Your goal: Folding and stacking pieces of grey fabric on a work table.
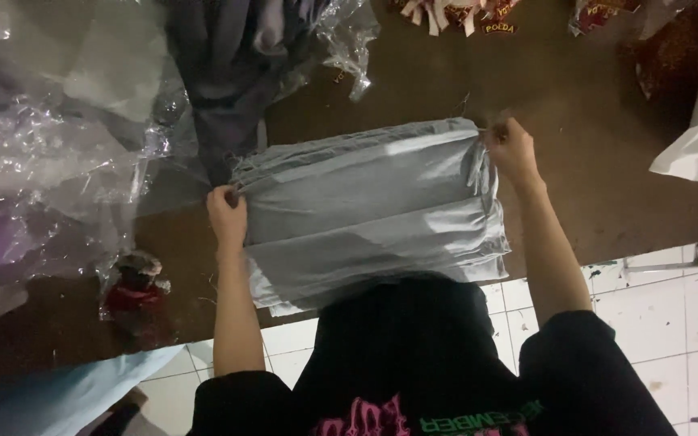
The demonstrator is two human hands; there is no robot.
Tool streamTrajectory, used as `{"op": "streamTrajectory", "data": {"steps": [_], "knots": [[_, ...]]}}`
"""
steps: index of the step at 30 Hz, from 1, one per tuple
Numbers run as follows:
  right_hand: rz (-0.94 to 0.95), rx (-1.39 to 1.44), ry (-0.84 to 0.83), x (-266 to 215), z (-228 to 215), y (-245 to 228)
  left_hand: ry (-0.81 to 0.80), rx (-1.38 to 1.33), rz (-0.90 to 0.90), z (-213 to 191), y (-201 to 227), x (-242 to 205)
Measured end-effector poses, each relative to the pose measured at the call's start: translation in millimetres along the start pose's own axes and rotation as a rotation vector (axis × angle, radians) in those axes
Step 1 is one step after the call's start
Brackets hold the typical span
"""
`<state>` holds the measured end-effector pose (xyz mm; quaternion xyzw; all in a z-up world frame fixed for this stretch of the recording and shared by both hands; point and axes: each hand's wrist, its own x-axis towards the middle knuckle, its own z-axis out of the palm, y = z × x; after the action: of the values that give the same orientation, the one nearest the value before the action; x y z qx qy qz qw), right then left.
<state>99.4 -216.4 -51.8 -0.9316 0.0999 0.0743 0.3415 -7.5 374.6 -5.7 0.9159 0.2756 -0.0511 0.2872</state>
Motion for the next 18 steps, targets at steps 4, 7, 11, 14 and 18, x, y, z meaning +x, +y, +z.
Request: {"op": "streamTrajectory", "data": {"steps": [4, 7, 11, 14, 18], "knots": [[0.103, 0.045, -0.022, -10, -11, -27, -0.055, -0.170, -0.134, 2, -30, 14], [0.124, 0.084, -0.072, -12, -13, -44, -0.200, -0.204, -0.239, -6, -38, 21], [0.162, 0.190, 0.054, 9, 0, 5, -0.161, -0.194, -0.126, -13, -34, 32], [0.208, 0.199, 0.119, 8, -8, -2, -0.158, -0.198, -0.086, -10, -40, 39], [0.221, 0.135, 0.019, -2, -10, -31, -0.348, -0.378, -0.229, -26, -23, 35]]}}
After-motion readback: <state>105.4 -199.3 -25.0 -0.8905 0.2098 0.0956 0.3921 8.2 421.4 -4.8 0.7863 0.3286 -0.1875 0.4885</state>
